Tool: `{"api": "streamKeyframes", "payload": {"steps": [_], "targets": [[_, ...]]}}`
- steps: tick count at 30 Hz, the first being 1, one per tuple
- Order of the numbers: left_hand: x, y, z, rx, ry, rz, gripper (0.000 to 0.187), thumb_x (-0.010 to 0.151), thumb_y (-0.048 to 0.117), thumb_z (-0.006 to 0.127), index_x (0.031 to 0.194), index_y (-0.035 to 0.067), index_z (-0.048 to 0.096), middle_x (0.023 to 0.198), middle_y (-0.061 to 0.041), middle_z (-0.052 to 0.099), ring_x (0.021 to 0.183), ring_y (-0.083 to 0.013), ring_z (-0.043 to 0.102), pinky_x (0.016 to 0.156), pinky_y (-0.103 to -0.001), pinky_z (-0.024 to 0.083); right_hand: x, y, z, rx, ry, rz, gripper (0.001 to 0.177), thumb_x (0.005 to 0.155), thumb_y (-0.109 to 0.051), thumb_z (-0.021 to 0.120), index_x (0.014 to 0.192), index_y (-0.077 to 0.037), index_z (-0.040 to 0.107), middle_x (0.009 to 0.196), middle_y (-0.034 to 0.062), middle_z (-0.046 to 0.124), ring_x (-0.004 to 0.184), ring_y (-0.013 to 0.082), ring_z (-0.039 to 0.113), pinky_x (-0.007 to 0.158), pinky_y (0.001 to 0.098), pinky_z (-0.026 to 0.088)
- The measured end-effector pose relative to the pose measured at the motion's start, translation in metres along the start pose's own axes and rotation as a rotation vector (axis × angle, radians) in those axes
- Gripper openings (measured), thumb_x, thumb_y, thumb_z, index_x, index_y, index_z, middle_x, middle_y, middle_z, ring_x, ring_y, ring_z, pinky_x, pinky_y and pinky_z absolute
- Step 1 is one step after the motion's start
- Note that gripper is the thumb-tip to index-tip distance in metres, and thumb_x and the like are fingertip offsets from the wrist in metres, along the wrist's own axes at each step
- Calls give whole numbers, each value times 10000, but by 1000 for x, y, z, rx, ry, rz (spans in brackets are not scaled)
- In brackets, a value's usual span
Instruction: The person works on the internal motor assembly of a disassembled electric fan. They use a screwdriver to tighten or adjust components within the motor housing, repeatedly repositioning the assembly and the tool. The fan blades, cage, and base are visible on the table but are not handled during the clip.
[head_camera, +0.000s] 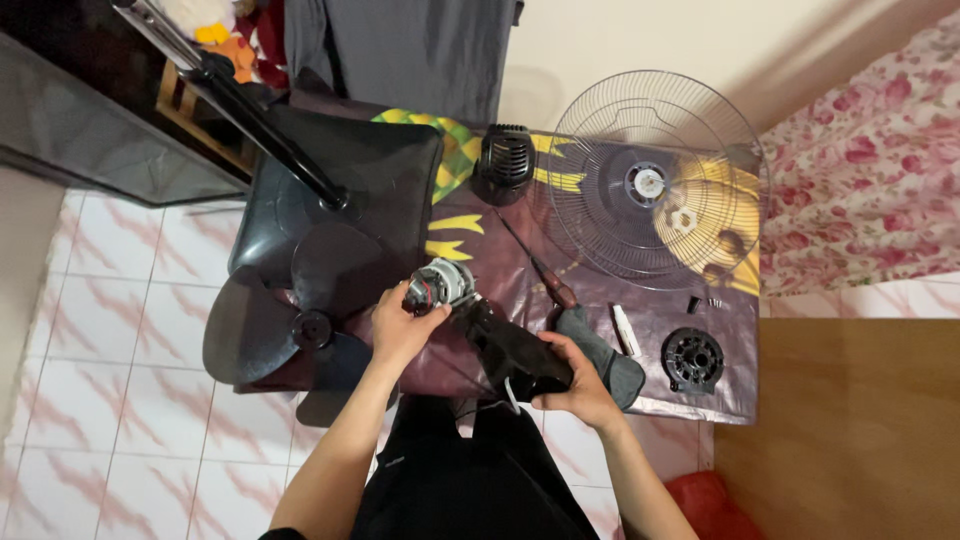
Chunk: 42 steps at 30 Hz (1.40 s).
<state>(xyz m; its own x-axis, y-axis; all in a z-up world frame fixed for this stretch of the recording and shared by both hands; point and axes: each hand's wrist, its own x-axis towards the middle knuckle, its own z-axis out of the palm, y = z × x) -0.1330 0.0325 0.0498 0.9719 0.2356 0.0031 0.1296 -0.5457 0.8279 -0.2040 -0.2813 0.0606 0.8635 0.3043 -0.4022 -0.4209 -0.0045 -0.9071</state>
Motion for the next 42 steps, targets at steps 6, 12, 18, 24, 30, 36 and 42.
{"api": "streamKeyframes", "payload": {"steps": [6, 12, 18, 24, 30, 36, 42], "targets": [[1, 16, 0, 45, -7, 226, 609, 627, 297, 919, 1117, 13, 696, 1007, -144, 668, 987, -348, 641, 863, -442, 522, -15, 39, 13, 63, 67, 154, 848, 567, 147, 875, 1337, -33, 569, 1130, 70, 639, 1051, 206, 640, 869, 341, 586], [25, 66, -22, 134, 42, 584, 581, 631, 237, 898, 1132, 36, 681, 1075, -151, 593, 996, -375, 586, 871, -466, 510, 13, 79, 33, -58, 52, 5, 974, 565, 125, 885, 1420, -78, 465, 1285, 22, 608, 1212, 154, 576, 983, 325, 526], [26, 104, -44, 257, 149, 956, 546, 701, 203, 856, 1195, 63, 668, 1120, -128, 545, 1001, -337, 572, 877, -461, 510, 88, 102, 55, -362, 238, -166, 884, 678, 87, 781, 1477, -88, 446, 1243, 155, 628, 1130, 328, 617, 954, 400, 531], [13, 107, -37, 286, 143, 1165, 458, 789, 186, 797, 1217, 63, 693, 1125, -100, 569, 1044, -308, 594, 938, -436, 539, 127, 101, 60, -629, 443, -235, 449, 796, -4, 706, 1231, -45, 604, 1148, 242, 681, 1081, 441, 656, 875, 464, 540], [2, 94, -21, 283, 192, 1191, 318, 878, 134, 766, 1191, 112, 712, 1116, -58, 583, 1035, -256, 609, 940, -394, 568, 123, 102, 73, -632, 411, -172, 329, 827, -110, 731, 1143, -52, 660, 1092, 240, 728, 1062, 421, 688, 887, 463, 547], [0, 88, -27, 328, 200, 1152, 355, 872, 136, 758, 1223, 105, 711, 1131, -60, 577, 1058, -253, 594, 975, -411, 553, 120, 75, 71, -697, 473, -335, 350, 840, -54, 690, 1177, -2, 609, 1071, 274, 687, 992, 462, 656, 829, 477, 529], [1, 90, -30, 314, 190, 1134, 415, 839, 141, 750, 1248, 99, 703, 1153, -71, 574, 1086, -268, 587, 982, -417, 540, 81, 26, 74, 212, 459, -98, 167, 948, 7, 560, 1104, -2, 617, 929, 166, 646, 767, 294, 635, 701, 472, 510]]}}
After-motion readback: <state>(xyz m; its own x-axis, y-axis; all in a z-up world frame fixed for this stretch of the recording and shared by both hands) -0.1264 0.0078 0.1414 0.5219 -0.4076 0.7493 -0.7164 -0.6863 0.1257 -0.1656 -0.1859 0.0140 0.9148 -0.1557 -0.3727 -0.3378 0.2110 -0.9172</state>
